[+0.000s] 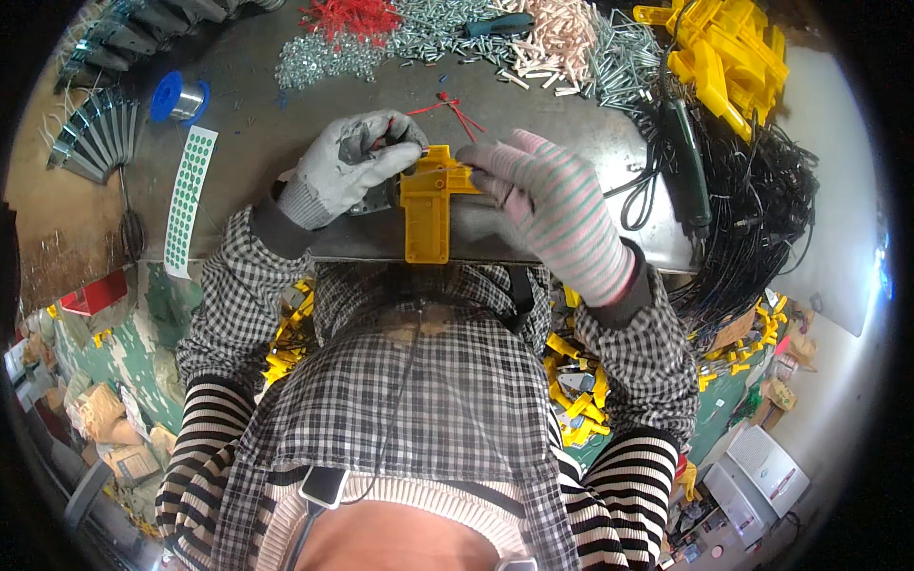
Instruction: The person assembles small electrical components by soldering electrical wires into a yellow plastic housing using a soldering iron, and also uses a handheld crimping or heating tool.
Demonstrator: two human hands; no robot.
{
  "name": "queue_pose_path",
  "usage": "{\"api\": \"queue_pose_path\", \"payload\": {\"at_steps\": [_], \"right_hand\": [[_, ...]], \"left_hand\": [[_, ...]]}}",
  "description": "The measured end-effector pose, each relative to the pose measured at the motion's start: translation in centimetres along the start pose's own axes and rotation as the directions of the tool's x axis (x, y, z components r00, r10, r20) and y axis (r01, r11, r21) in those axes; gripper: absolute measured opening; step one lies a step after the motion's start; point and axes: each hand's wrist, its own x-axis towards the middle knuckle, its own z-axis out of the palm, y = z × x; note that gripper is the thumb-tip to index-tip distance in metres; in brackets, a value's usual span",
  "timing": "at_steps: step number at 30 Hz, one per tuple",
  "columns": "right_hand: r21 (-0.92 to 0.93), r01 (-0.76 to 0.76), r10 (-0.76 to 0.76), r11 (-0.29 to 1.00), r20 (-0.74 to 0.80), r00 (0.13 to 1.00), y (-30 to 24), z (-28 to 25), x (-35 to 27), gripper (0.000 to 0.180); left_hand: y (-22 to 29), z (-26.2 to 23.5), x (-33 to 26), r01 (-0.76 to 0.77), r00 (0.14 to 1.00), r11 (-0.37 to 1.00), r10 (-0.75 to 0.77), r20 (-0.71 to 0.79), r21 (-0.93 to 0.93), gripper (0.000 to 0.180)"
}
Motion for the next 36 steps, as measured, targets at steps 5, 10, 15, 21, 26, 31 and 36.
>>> {"api": "queue_pose_path", "payload": {"at_steps": [5,10,15,21,26,31,36], "right_hand": [[0.360,-0.277,0.240,0.891,0.145,0.960,0.9,1.0,0.2,0.022],[0.376,-0.186,0.174,0.908,0.065,0.983,1.1,2.0,0.7,0.022],[0.087,0.097,-0.096,0.991,-0.019,0.995,0.9,3.8,1.6,0.018],[0.325,-0.101,0.147,0.940,-0.118,0.982,0.8,4.0,1.0,0.016],[0.530,-0.282,0.321,0.800,0.019,0.947,0.2,4.3,1.3,0.016],[0.510,-0.159,0.215,0.845,-0.052,0.975,0.4,5.0,1.4,0.018],[0.436,-0.064,0.127,0.897,-0.116,0.985,0.8,5.2,1.3,0.019]], "left_hand": [[0.5,-1.2,0.6,0.084,0.993,0.984,-0.096,0.071,0.158,0.018],[2.1,-1.1,0.6,0.077,0.986,0.973,-0.106,0.127,0.215,0.021],[0.0,-3.2,2.0,0.473,0.853,0.865,-0.497,0.157,0.168,0.020],[2.6,-1.8,0.9,0.059,0.974,0.970,-0.107,0.199,0.234,0.017],[3.7,-2.2,1.2,0.152,0.949,0.968,-0.200,0.242,0.202,0.020],[2.5,-3.9,1.9,0.099,0.931,0.993,-0.117,0.346,0.069,0.024],[2.3,-4.9,2.1,0.249,0.867,0.968,-0.230,0.442,0.014,0.025]]}}
